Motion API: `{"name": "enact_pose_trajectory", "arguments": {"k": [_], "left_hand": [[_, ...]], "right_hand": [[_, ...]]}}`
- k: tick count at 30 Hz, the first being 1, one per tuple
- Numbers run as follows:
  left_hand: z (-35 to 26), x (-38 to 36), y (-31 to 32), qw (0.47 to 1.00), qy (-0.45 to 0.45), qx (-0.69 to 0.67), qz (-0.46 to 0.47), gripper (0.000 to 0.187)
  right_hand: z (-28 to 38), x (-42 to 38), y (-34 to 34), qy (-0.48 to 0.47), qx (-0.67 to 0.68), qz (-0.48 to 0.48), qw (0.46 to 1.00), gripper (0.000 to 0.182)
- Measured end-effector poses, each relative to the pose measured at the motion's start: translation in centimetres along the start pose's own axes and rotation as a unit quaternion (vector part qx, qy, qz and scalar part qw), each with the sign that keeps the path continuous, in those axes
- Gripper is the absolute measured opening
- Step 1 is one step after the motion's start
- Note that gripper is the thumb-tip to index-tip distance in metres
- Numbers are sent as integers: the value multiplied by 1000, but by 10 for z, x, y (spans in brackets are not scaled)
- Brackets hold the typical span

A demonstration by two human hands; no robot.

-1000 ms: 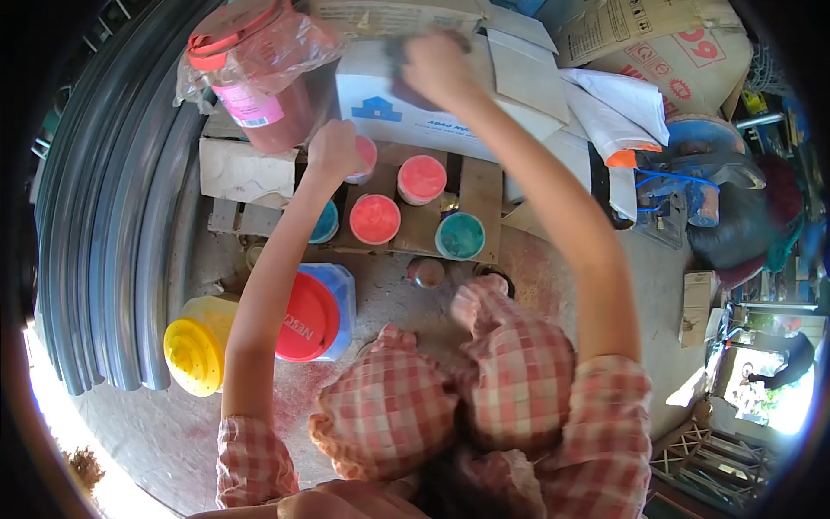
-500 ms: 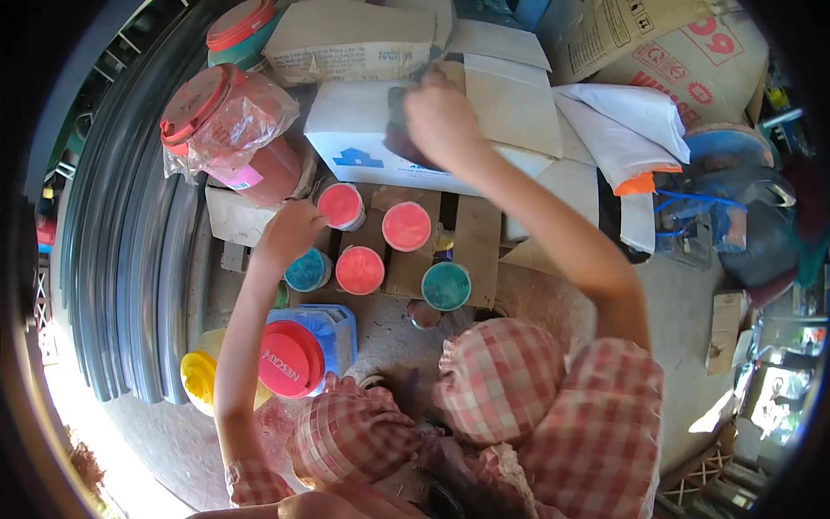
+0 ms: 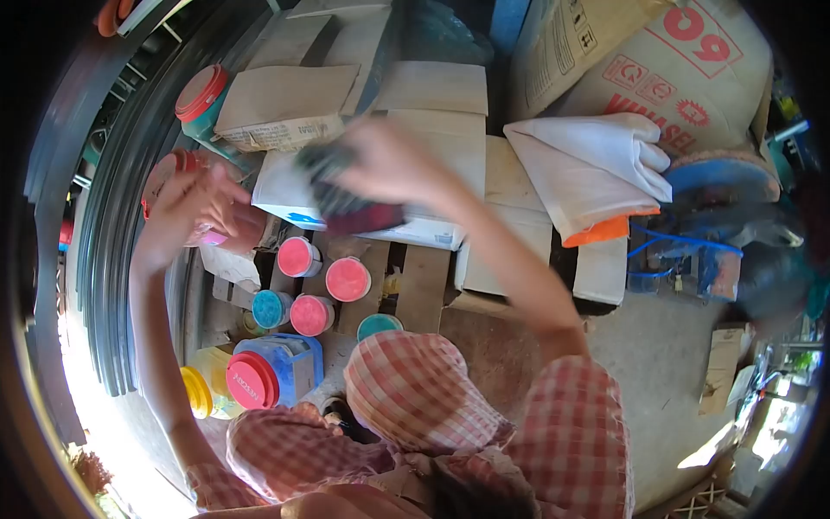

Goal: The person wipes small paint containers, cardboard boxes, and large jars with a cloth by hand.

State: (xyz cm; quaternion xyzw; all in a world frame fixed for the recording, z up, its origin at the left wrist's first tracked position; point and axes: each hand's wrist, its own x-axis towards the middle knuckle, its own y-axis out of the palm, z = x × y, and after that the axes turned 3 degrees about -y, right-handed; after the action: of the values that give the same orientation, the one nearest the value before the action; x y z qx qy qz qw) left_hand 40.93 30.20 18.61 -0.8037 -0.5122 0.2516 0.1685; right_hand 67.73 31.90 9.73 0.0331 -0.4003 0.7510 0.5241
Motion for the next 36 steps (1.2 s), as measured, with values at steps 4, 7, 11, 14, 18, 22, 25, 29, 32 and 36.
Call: {"name": "enact_pose_trajectory", "arguments": {"k": [4,7,11,14,18,22,25,29,32,36], "left_hand": [[-1,24,-2,998,19,-28,-48,43],[14,31,6,998,32,-2,-48,43],[29,22,26,999,31,6,-38,46],[35,18,31,997,47,-52,-37,48],[40,0,23,990,92,-91,-51,50],[57,-15,4,983,95,-116,-109,49],[71,-23,-12,978,63,-154,-125,51],[80,-45,-15,982,55,-134,-124,52],[94,-82,-20,987,58,-68,-132,55],[113,-137,-21,992,-8,-28,-121,58]], "right_hand": [[-78,-5,-97,48,-167,-232,957,21],[-132,16,-64,126,-341,37,931,26],[-187,61,-42,10,-382,-10,924,26],[-213,85,-51,142,-389,-62,908,29],[-189,49,-45,-8,-378,-108,920,30],[-124,-4,-62,90,-277,2,957,25],[-171,23,-80,156,-468,5,870,25],[-195,49,-83,244,-507,-29,826,26],[-173,11,-75,129,-461,-75,875,28],[-140,-25,-81,75,-357,-24,931,30]]}}
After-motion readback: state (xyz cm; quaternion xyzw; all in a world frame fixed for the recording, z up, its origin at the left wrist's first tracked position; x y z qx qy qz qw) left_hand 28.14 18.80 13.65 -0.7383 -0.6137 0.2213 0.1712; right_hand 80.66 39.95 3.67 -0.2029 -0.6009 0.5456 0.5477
